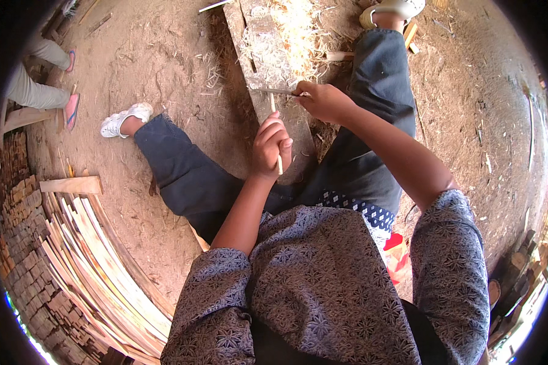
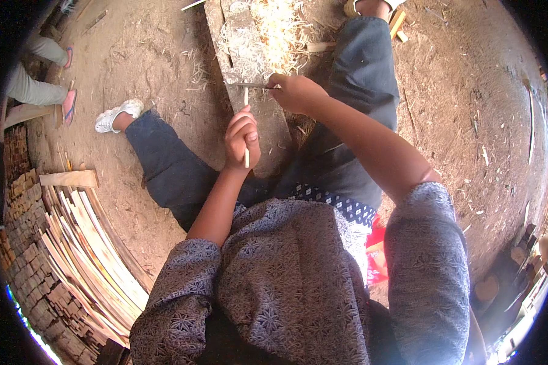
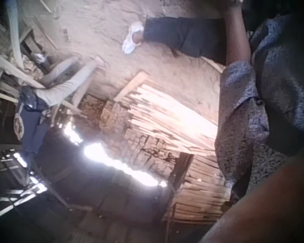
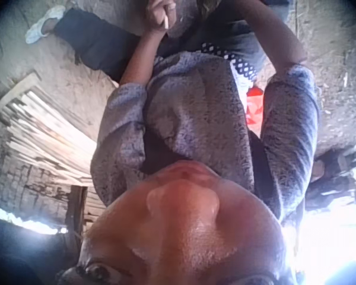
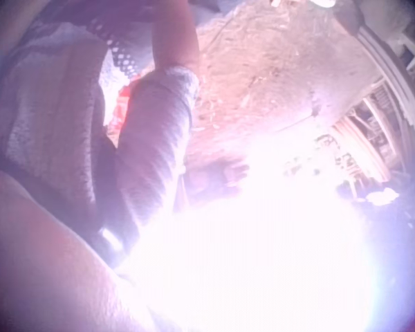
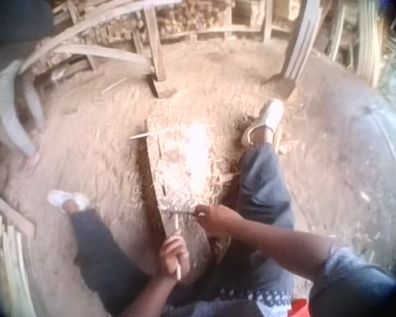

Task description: The person sits on the ground and uses a knife to shave and shape a thin wooden stick. They repeatedly scrape the surface of the stick, rotating it to work on different sides, and occasionally inspect the progress.

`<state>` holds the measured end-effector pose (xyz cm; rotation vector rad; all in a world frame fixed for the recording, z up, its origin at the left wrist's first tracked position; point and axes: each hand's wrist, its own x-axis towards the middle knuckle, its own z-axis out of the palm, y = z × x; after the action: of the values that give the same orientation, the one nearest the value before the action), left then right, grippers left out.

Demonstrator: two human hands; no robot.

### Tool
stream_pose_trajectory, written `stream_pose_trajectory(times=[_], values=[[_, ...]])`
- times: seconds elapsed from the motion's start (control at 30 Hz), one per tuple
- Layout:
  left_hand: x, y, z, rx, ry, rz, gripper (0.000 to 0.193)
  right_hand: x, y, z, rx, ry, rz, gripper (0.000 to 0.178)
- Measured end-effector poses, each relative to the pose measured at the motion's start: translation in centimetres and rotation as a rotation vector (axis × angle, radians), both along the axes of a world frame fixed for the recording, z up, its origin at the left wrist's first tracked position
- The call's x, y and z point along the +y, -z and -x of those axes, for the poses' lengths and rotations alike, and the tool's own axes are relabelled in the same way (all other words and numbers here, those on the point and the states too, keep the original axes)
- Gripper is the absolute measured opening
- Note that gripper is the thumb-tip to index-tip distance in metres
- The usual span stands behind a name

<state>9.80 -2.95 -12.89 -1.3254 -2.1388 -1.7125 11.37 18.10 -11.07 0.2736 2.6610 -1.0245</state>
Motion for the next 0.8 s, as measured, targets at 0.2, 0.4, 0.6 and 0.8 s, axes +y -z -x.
stream_pose_trajectory(times=[0.2, 0.4, 0.6, 0.8], values=[[-0.3, -0.1, -0.1, -0.021, -0.025, 0.017, 0.046, -0.6, -0.2, 0.7, -0.109, 0.009, -0.068, 0.033], [-0.1, -0.4, -0.1, 0.07, 0.023, 0.099, 0.029, -3.3, 0.1, 2.9, -0.124, 0.082, -0.106, 0.037], [-0.1, -0.2, -0.1, 0.088, 0.071, 0.125, 0.03, -2.5, -0.4, 0.9, -0.09, 0.093, 0.004, 0.035], [-0.4, 0.2, -0.2, 0.127, 0.086, 0.125, 0.031, -1.1, -1.5, -1.7, 0.061, -0.06, -0.015, 0.032]])
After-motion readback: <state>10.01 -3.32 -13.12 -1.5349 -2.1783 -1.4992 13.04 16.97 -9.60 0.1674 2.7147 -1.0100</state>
